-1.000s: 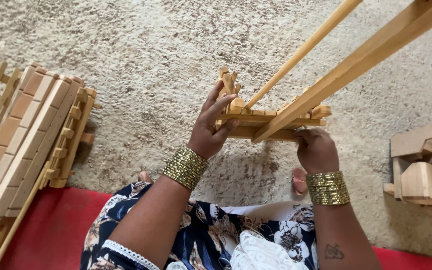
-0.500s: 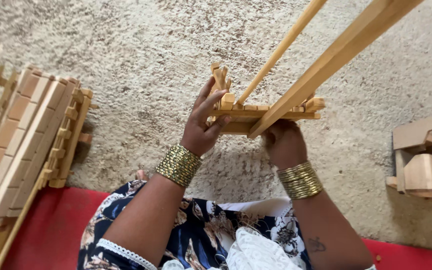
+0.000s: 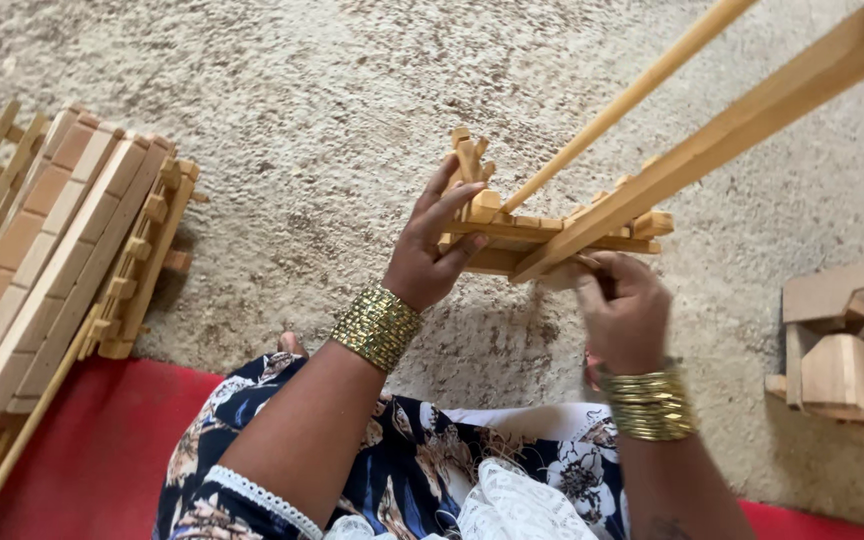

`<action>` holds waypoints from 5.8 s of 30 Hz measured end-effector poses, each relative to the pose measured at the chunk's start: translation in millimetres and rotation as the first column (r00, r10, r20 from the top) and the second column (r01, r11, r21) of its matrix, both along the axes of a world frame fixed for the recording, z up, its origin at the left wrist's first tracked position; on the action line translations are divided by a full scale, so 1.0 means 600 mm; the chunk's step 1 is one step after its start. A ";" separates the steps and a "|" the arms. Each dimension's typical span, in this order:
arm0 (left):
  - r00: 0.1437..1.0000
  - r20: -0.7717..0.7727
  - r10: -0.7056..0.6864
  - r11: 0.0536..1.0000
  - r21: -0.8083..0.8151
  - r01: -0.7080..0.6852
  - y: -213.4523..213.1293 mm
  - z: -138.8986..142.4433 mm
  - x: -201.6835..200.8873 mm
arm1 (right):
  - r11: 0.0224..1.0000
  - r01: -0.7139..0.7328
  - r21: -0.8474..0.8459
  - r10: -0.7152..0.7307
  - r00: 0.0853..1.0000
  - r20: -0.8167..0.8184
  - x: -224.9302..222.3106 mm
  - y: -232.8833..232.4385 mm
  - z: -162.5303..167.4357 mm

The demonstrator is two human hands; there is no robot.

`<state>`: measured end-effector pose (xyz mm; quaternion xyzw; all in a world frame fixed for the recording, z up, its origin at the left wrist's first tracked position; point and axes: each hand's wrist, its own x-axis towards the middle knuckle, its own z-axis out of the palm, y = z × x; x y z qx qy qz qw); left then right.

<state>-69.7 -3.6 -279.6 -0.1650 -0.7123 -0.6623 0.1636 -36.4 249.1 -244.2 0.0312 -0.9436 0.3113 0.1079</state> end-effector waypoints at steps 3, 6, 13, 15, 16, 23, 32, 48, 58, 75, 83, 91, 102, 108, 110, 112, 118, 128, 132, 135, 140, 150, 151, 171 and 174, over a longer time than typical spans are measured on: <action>0.999 0.035 -0.017 1.000 0.022 0.016 -0.015 0.022 -0.005 | 0.918 -0.169 -0.360 0.114 0.979 -0.167 -0.009 -0.059 -0.027; 0.990 0.136 -0.048 0.998 0.054 0.041 -0.040 0.048 -0.004 | 0.926 -0.174 -0.334 0.114 0.975 -0.193 -0.019 -0.094 -0.031; 0.992 0.126 -0.033 0.999 0.005 0.033 -0.085 0.066 0.013 | 0.996 -0.064 -0.069 0.068 0.996 0.059 -0.025 -0.146 -0.023; 0.995 0.093 -0.024 1.000 -0.008 0.025 -0.099 0.063 0.013 | 0.984 -0.119 -0.129 0.114 0.992 -0.046 -0.023 -0.158 -0.019; 0.996 0.084 -0.015 1.000 -0.023 0.017 -0.102 0.061 0.013 | 0.977 -0.147 -0.154 0.132 0.986 -0.099 -0.021 -0.162 -0.016; 0.993 0.112 -0.033 0.999 0.021 0.030 -0.099 0.051 0.016 | 0.861 -0.130 -0.492 0.074 0.989 -0.130 -0.012 -0.166 0.005; 0.982 0.185 -0.046 0.998 -0.025 0.052 -0.051 0.039 0.011 | 0.961 -0.104 -0.257 0.053 0.978 -0.201 -0.038 -0.101 -0.027; 0.994 0.109 -0.025 0.996 -0.088 0.035 -0.057 0.054 0.022 | 0.934 -0.173 -0.312 0.031 0.910 -0.413 -0.029 -0.103 0.023; 0.990 0.139 -0.024 0.995 -0.096 0.038 -0.057 0.070 0.024 | 0.884 -0.031 -0.467 0.069 0.996 0.063 -0.013 -0.115 -0.002; 0.968 0.242 -0.067 0.996 -0.047 0.081 -0.076 0.087 0.023 | 0.936 -0.246 0.254 0.323 0.885 -0.334 0.012 -0.167 0.041; 0.975 0.219 -0.044 0.997 -0.046 0.055 -0.087 0.099 0.026 | 0.877 -0.313 0.365 0.416 0.874 -0.250 0.022 -0.226 0.037; 0.986 0.162 -0.028 0.996 -0.078 0.041 -0.092 0.106 0.033 | 0.814 -0.334 0.475 0.528 0.766 -0.366 0.030 -0.271 0.009; 0.963 0.262 -0.066 0.997 -0.009 0.071 -0.106 0.116 0.030 | 0.911 -0.295 0.290 0.340 0.933 -0.120 0.025 -0.255 0.032; 0.990 0.136 -0.024 0.995 -0.090 0.036 -0.109 0.107 0.036 | 0.804 -0.461 0.375 0.511 0.858 -0.042 0.038 -0.305 0.000; 0.990 0.136 -0.024 0.994 -0.100 0.038 -0.108 0.107 0.039 | 0.829 -0.464 0.312 0.497 0.867 -0.030 0.043 -0.302 0.008; 0.986 0.158 -0.062 0.997 -0.034 0.068 -0.107 0.108 0.040 | 0.893 -0.385 0.234 0.368 0.923 0.116 0.041 -0.287 0.022; 0.987 0.151 -0.052 0.998 -0.037 0.058 -0.111 0.107 0.037 | 0.896 -0.349 0.273 0.419 0.869 -0.264 0.037 -0.240 0.044; 0.995 0.096 -0.033 0.996 -0.079 0.041 -0.113 0.102 0.049 | 0.705 -0.576 0.414 0.678 0.718 -0.154 0.053 -0.302 -0.005; 0.986 0.161 -0.050 0.998 -0.030 0.056 -0.107 0.097 0.052 | 0.836 -0.544 -0.073 0.521 0.828 -0.205 0.070 -0.258 -0.013; 0.986 0.156 -0.063 0.998 0.002 0.063 -0.105 0.097 0.055 | 0.958 -0.193 -0.212 0.181 0.981 -0.072 0.084 -0.193 -0.001; 0.986 0.157 -0.050 0.996 -0.062 0.061 -0.109 0.097 0.069 | 0.878 0.401 -0.263 -0.376 0.916 0.142 0.089 -0.075 0.020; 0.999 0.008 -0.046 0.991 -0.126 0.047 -0.148 0.124 0.109 | 0.742 0.592 -0.314 -0.441 0.785 0.435 0.038 -0.177 -0.020; 0.998 0.038 -0.052 0.992 -0.111 0.056 -0.151 0.128 0.109 | 0.779 0.561 -0.281 -0.419 0.798 0.433 0.040 -0.205 -0.016; 0.992 0.111 -0.066 0.997 -0.031 0.069 -0.155 0.126 0.107 | 0.877 0.466 0.113 -0.477 0.823 0.308 0.030 -0.237 0.007; 0.999 0.026 -0.020 0.994 -0.105 0.022 -0.159 0.129 0.110 | 0.782 0.613 -0.113 -0.587 0.785 0.196 0.026 -0.224 0.005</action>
